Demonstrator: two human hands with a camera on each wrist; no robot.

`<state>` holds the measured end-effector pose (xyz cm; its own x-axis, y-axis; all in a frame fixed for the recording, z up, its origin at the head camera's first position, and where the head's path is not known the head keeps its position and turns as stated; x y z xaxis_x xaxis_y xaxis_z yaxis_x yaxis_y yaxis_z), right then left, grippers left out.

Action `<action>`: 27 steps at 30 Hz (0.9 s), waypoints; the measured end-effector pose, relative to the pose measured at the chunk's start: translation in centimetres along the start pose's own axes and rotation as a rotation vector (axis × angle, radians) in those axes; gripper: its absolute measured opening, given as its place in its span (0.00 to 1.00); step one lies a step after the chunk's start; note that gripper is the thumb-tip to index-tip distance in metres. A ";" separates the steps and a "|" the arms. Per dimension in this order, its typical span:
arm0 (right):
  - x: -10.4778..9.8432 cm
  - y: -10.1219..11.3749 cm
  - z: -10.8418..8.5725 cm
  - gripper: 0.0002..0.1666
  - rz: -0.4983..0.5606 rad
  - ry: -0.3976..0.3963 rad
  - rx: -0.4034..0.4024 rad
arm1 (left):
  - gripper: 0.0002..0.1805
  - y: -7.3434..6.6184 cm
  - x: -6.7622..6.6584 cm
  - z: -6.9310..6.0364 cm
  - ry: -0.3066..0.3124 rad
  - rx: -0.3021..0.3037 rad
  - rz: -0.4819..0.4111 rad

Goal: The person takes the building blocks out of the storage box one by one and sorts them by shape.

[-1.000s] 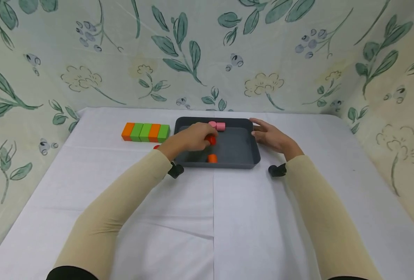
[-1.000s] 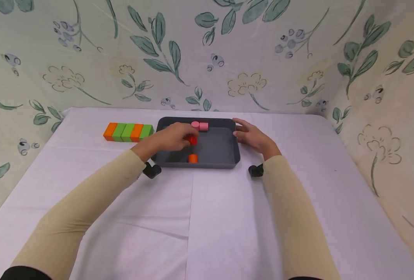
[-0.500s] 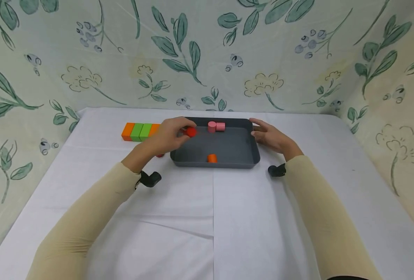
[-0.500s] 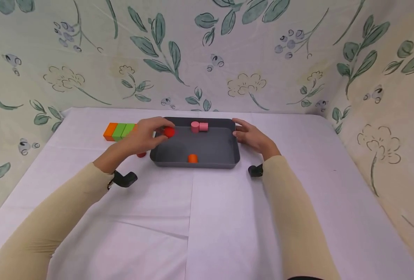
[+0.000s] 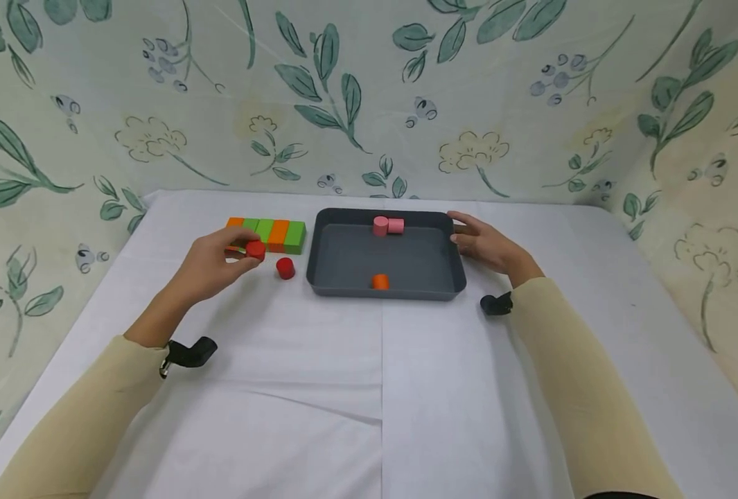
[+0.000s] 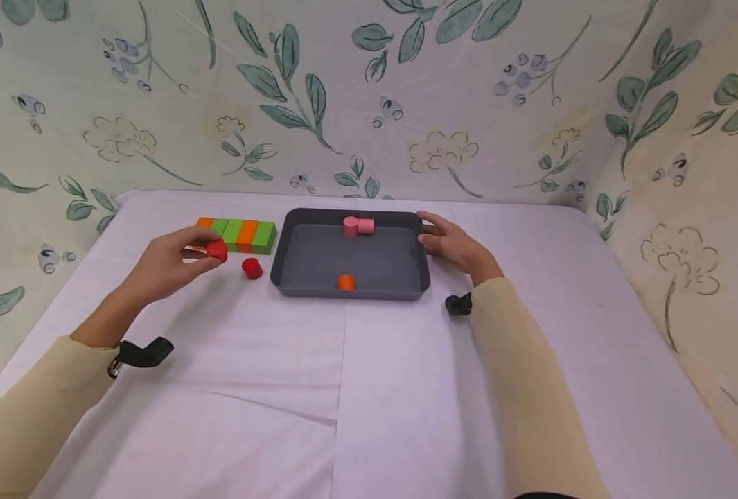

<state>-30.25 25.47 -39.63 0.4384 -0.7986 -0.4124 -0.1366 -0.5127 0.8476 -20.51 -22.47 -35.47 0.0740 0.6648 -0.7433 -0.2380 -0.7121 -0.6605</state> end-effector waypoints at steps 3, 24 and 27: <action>0.0 -0.2 0.1 0.41 0.000 -0.005 0.002 | 0.21 0.5 -0.1 -0.5 0.005 -0.020 -0.022; -0.1 -0.5 0.6 0.41 -0.004 -0.004 0.026 | 0.20 2.7 1.9 0.5 0.012 -0.132 -0.074; -0.1 -0.6 0.7 0.41 0.006 -0.001 0.030 | 0.20 2.9 2.1 0.8 0.010 -0.141 -0.075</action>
<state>-30.89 25.64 -40.30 0.4363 -0.8022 -0.4076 -0.1656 -0.5168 0.8399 -21.81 -23.00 -38.84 0.0959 0.7158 -0.6917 -0.0931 -0.6854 -0.7222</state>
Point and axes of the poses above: each hand's wrist, its own z-axis towards the middle knuckle, its own x-axis out of the palm, y = z × x, the point moved 1 cm from there along z, towards the middle knuckle, and after that the axes turned 4 degrees about -z, right-handed, at the moved point
